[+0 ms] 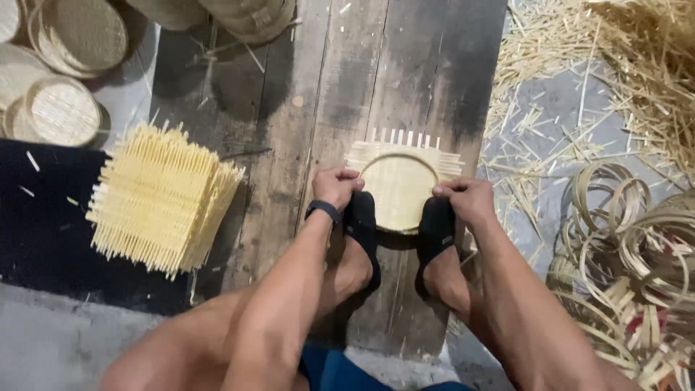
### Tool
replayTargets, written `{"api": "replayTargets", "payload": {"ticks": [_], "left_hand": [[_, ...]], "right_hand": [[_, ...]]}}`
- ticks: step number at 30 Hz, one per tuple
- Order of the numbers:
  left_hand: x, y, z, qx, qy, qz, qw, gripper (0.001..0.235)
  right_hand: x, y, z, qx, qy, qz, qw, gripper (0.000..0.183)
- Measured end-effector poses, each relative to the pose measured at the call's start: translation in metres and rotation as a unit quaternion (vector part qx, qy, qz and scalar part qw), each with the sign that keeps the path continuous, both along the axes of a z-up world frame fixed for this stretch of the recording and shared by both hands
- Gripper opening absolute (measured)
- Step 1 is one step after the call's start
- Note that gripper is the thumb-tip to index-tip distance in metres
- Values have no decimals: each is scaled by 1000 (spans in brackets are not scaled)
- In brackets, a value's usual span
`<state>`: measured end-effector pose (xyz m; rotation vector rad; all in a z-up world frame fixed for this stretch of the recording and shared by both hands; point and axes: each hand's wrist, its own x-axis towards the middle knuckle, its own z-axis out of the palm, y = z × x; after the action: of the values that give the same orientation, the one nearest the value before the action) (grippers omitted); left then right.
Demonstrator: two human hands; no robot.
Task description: Weaving, trimming with scissors, and sanding bamboo strips to construct round trays or steamer liners.
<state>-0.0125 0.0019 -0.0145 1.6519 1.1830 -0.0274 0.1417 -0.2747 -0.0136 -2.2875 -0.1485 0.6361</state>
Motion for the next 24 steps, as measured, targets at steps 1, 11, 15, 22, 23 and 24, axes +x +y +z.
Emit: {"api": "replayTargets", "payload": {"ticks": [1,11,15,22,23,24], "left_hand": [[-1,3,-7,-22,-5,3,1000,23],[60,-10,54,317,-194,-311,874,30],[89,-11,12,344,-312,-368,805,25],[91,-18,9,99,-157,-238,953,22],[83,-21,7,75,-133,-234,960,22],[80,-21,5,72,-127,-235,961,22]], "right_hand": [[7,-2,-15,59,49,1,997,26],[-119,43,75,129,250,-201,938,38],[-168,58,20,224,411,-331,819,31],[-179,71,-16,396,305,-425,755,19],[-186,68,-14,349,328,-442,758,20],[-186,66,-1,345,332,-445,757,20]]}}
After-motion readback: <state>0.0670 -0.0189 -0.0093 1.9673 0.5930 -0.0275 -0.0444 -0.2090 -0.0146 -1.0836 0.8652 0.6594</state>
